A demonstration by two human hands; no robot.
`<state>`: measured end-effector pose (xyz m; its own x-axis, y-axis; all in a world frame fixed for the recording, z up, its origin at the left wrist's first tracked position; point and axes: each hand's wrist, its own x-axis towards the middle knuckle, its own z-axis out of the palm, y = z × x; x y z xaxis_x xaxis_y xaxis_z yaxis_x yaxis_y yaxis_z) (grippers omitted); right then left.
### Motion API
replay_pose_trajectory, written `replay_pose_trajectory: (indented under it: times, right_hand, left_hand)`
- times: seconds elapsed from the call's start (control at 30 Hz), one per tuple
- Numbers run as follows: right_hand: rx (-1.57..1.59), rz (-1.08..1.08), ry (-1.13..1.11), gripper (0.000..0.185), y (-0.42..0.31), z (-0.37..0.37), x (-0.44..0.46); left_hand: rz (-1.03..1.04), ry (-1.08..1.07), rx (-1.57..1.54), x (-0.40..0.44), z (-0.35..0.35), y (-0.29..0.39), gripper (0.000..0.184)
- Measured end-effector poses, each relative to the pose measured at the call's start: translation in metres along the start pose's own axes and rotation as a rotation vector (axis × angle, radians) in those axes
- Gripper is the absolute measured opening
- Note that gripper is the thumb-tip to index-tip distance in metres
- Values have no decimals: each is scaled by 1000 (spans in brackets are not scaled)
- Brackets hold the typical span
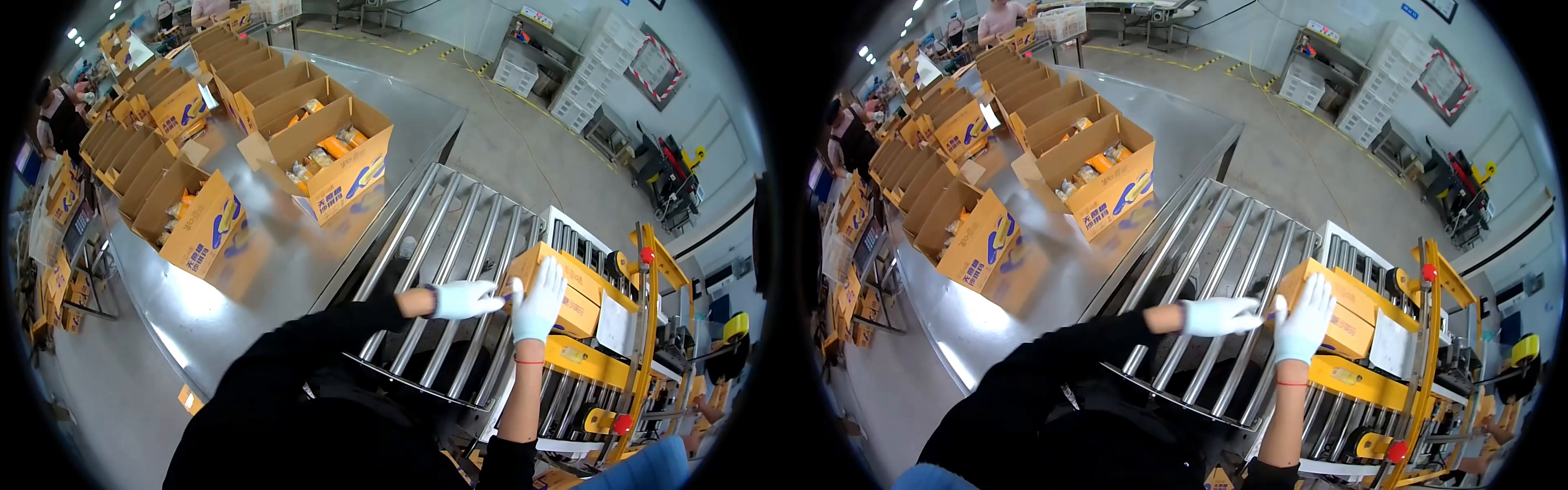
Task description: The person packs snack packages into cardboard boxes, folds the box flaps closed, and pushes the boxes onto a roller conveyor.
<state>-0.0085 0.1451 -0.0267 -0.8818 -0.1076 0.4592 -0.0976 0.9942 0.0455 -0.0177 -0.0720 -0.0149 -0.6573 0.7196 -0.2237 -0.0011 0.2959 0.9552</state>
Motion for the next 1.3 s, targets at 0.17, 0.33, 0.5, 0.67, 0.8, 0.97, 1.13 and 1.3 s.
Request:
replay_pose_trajectory:
  times: [0.17,0.33,0.5,0.67,0.8,0.97,1.13,1.3]
  right_hand:
    - [-3,77,50,59,32,5,-16]
    - [567,53,-73,40,-8,-13,-20]
    - [966,-165,-549,79,-115,-50,-49]
    - [780,-176,-103,106,-92,-78,-37]
    - [647,-360,-156,59,-78,-44,-32]
    - [1211,216,-363,30,-71,-18,-13]
    - [334,-203,-8,110,-82,-69,40]
    - [520,-266,35,91,-91,-46,4]
  left_hand:
    - [218,1058,867,-140,-107,7,65]
    - [-519,873,1089,-174,-200,-39,38]
    - [35,608,428,-130,-152,22,43]
    - [77,951,698,-175,-139,43,63]
    - [101,418,851,-164,-104,24,79]
    - [197,575,862,-99,-112,9,46]
    - [177,1184,965,-64,-101,-34,71]
    - [286,1211,12,-59,-107,-79,72]
